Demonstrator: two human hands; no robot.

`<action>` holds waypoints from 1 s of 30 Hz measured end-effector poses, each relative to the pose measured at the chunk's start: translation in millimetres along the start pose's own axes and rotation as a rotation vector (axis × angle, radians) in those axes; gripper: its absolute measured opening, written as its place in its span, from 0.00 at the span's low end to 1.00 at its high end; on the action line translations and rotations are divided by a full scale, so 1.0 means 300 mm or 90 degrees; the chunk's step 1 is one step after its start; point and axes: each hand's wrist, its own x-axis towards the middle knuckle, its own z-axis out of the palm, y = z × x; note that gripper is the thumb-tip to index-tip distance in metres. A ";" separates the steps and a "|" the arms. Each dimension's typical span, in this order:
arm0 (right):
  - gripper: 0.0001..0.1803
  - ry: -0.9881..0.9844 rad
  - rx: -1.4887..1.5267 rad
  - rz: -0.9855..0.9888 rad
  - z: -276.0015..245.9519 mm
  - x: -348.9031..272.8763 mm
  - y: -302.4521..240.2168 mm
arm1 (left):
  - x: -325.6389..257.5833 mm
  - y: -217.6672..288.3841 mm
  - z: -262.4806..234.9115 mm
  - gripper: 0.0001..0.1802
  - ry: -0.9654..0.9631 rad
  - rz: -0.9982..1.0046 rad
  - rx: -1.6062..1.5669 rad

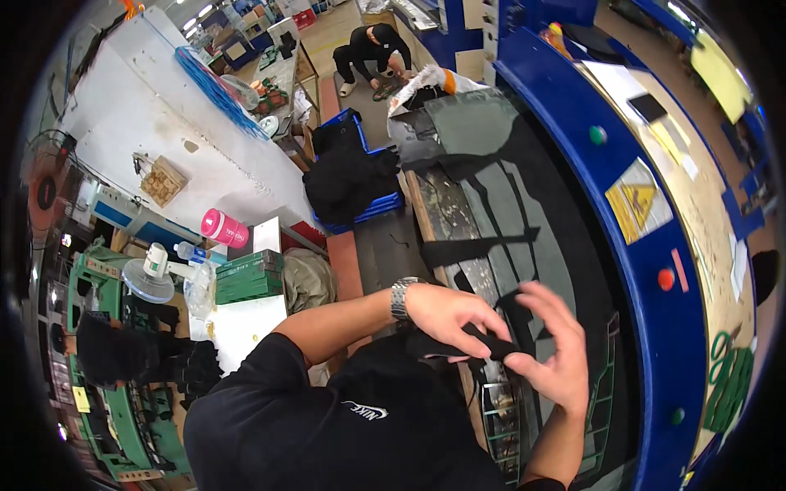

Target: The person places a green plastic frame onto a large black carpet piece on a workbench. They then pick up a black fabric strip, fold it, and place it into a blue crate. The person briefly uses a hammer on a small object on the floor before returning to the workbench to adjust the frame and fabric again.

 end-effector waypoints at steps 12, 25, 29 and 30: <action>0.19 -0.323 0.252 0.187 0.353 0.464 0.123 | -0.396 -0.050 -0.416 0.19 -0.055 0.085 0.126; 0.06 -0.071 0.078 0.522 0.086 0.388 0.445 | -0.440 -0.387 -0.615 0.19 0.067 -0.073 -0.099; 0.08 0.052 -0.023 0.494 0.008 0.337 0.665 | -0.437 -0.490 -0.633 0.18 0.139 -0.236 -0.185; 0.07 0.106 -0.013 0.509 0.009 0.340 0.714 | -0.438 -0.497 -0.641 0.16 0.148 -0.260 -0.180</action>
